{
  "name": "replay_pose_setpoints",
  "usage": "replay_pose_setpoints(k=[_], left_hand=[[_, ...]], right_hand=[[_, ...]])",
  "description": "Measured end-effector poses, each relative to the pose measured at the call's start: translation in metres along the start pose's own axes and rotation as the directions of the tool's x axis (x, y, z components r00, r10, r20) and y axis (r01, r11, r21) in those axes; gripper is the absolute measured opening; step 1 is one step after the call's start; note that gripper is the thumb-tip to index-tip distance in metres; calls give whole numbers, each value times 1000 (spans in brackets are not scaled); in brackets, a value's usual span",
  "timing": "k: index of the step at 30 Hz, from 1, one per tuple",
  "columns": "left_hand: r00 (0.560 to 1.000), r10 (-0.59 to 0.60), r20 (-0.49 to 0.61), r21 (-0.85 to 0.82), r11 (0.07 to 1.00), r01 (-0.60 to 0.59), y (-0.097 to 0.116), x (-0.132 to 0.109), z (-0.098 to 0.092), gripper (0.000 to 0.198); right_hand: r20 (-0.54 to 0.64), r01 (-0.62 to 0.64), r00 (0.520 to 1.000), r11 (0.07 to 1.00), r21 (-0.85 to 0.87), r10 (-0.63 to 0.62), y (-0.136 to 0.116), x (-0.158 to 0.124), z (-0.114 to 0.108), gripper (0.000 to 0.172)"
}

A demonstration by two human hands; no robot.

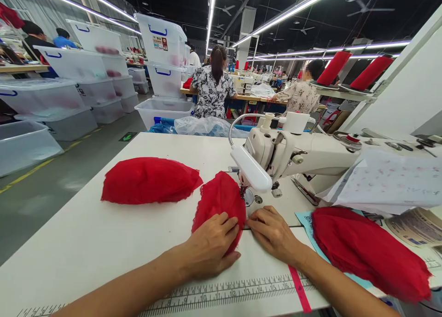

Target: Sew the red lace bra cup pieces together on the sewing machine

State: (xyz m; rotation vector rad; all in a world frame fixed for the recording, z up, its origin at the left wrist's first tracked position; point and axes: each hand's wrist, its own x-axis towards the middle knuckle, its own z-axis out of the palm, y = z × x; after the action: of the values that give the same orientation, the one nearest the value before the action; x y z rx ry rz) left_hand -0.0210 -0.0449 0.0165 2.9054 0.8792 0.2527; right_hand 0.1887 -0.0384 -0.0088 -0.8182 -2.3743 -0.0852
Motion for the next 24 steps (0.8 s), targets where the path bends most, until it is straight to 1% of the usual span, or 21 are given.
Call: replay_pose_setpoints(k=[8, 14, 16, 19, 21, 24], left_hand=[[999, -8, -35, -41, 999, 6, -2, -2, 1, 43], [998, -20, -53, -42, 999, 18, -3, -2, 4, 43], [998, -22, -54, -41, 999, 20, -4, -2, 5, 41], [998, -17, -60, -45, 999, 15, -5, -2, 7, 39], [996, -6, -86, -51, 999, 2, -6, -3, 7, 40], [988, 4, -152, -69, 998, -14, -6, -6, 8, 40]], right_hand=[[17, -39, 999, 999, 19, 39, 1, 0, 1, 22], [29, -62, 998, 997, 41, 60, 1, 0, 0, 23], [47, -65, 997, 997, 34, 63, 1, 0, 1, 26], [105, -58, 993, 998, -11, 59, 2, 1, 2, 31], [124, -65, 990, 998, -9, 66, 2, 1, 2, 31], [107, -88, 991, 995, 46, 82, 4, 0, 0, 30]])
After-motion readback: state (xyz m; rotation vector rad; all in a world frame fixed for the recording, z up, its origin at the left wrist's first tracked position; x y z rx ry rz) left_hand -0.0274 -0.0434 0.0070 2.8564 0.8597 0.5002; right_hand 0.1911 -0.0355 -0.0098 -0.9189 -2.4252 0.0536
